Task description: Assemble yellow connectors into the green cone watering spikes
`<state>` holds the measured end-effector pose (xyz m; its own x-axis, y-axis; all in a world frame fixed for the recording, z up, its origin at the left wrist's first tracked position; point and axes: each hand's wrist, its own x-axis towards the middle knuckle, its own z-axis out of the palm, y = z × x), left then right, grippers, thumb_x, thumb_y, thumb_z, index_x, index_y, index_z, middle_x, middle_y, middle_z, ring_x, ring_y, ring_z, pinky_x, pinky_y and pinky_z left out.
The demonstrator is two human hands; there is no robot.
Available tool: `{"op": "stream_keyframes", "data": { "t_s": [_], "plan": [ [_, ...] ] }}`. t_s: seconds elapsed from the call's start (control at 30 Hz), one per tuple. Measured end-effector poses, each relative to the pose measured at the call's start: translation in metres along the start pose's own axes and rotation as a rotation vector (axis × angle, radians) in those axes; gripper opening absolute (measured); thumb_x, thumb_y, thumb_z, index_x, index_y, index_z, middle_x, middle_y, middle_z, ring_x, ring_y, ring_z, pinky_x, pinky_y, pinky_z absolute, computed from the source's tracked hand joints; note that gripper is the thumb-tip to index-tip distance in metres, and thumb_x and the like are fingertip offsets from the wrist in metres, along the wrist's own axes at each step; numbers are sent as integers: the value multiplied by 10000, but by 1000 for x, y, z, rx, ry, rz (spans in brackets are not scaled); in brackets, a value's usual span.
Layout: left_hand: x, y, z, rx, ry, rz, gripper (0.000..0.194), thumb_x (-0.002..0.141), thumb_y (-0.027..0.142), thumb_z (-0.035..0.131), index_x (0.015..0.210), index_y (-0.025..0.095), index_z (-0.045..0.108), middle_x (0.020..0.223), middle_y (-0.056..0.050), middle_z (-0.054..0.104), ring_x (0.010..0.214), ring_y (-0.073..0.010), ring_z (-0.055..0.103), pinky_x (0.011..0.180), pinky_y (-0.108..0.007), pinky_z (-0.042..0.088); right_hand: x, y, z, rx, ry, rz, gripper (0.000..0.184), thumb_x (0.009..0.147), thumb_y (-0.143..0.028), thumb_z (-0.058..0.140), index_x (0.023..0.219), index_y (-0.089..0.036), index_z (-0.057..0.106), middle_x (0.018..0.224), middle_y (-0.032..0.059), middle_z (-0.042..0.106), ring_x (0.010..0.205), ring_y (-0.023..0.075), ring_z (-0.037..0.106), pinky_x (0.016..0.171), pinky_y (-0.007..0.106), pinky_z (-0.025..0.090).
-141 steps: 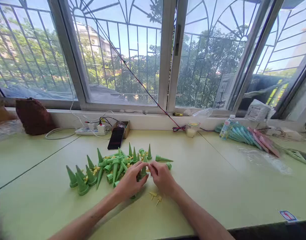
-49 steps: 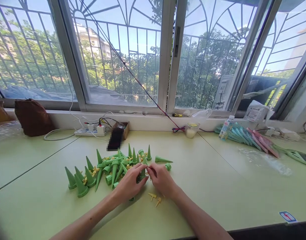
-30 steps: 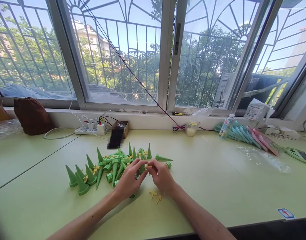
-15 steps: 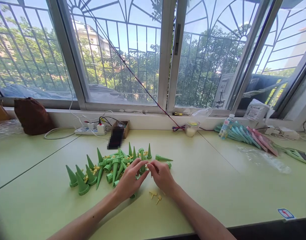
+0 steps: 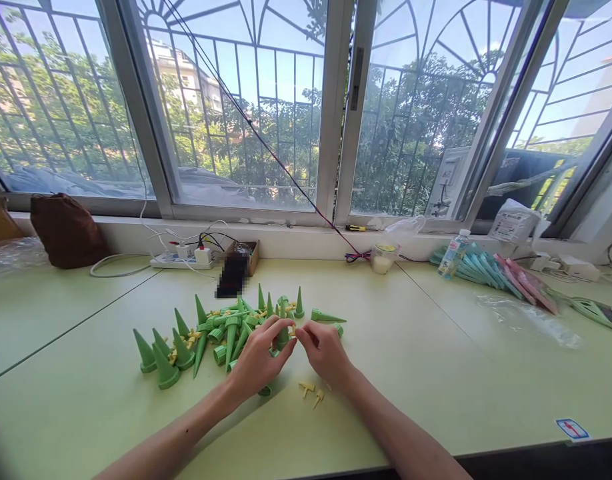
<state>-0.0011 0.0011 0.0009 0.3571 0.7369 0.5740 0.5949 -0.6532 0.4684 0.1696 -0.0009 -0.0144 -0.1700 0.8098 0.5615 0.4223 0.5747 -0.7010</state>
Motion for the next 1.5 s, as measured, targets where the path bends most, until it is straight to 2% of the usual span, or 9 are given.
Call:
{"op": "stream_keyframes", "data": {
  "t_s": [0.1,0.17,0.27,0.57,0.73,0.83,1.07,1.33,1.5],
  "plan": [
    [0,0,1,-19,7,10,241,908,242,557,1139,209,617,1021,-68,629,877,-194,630,773,-305,516,0,-3,0,40,-13,-12,234,966,-355,496,862,-173,600,606,-30,493,517,111,416,499,230,330],
    [0,0,1,-29,11,17,246,905,223,556,1143,213,617,1022,-64,628,881,-190,628,776,-301,516,0,-4,0,37,-18,-33,195,955,-333,512,893,-172,603,639,-19,525,532,114,435,508,228,344],
    [0,2,0,-48,15,26,238,895,200,562,1125,218,622,995,-53,624,859,-179,628,769,-291,518,-1,-2,0,11,-18,-40,221,958,-321,501,817,-176,590,640,-10,539,541,117,438,520,231,344],
    [0,3,-1,-80,14,40,236,889,178,567,1112,223,629,977,-43,622,866,-174,630,781,-290,521,1,-1,0,-33,-12,-15,396,979,-380,467,640,-181,521,546,-43,402,507,105,338,500,242,267],
    [1,1,0,-81,14,21,256,885,154,556,1122,223,625,1003,-50,615,902,-180,622,811,-304,516,0,-6,-1,1,-34,-30,208,949,-328,521,856,-166,611,601,-37,471,533,112,403,519,230,327],
    [1,0,0,-85,16,20,277,875,140,555,1129,227,624,1009,-50,616,909,-182,619,823,-311,514,-1,-6,-1,-2,-45,-40,171,938,-302,531,889,-162,616,629,-27,506,544,114,424,522,228,339],
    [-1,1,0,-87,2,14,244,893,180,552,1117,232,635,977,-43,616,868,-178,623,789,-307,518,-1,2,0,-62,-38,-41,325,967,-367,481,717,-180,571,580,-22,485,519,115,390,502,237,302],
    [0,2,0,-114,7,31,239,889,158,551,1099,228,641,972,-40,627,876,-171,628,781,-286,517,0,3,1,-109,-53,-82,464,1001,-385,426,579,-194,395,528,-51,330,490,100,289,502,254,218],
    [0,1,1,-119,11,30,238,891,157,548,1101,224,639,968,-37,619,871,-168,623,785,-289,515,0,1,1,-102,-49,-69,458,999,-397,430,594,-186,464,530,-48,364,488,100,319,497,244,233]
  ]
}}
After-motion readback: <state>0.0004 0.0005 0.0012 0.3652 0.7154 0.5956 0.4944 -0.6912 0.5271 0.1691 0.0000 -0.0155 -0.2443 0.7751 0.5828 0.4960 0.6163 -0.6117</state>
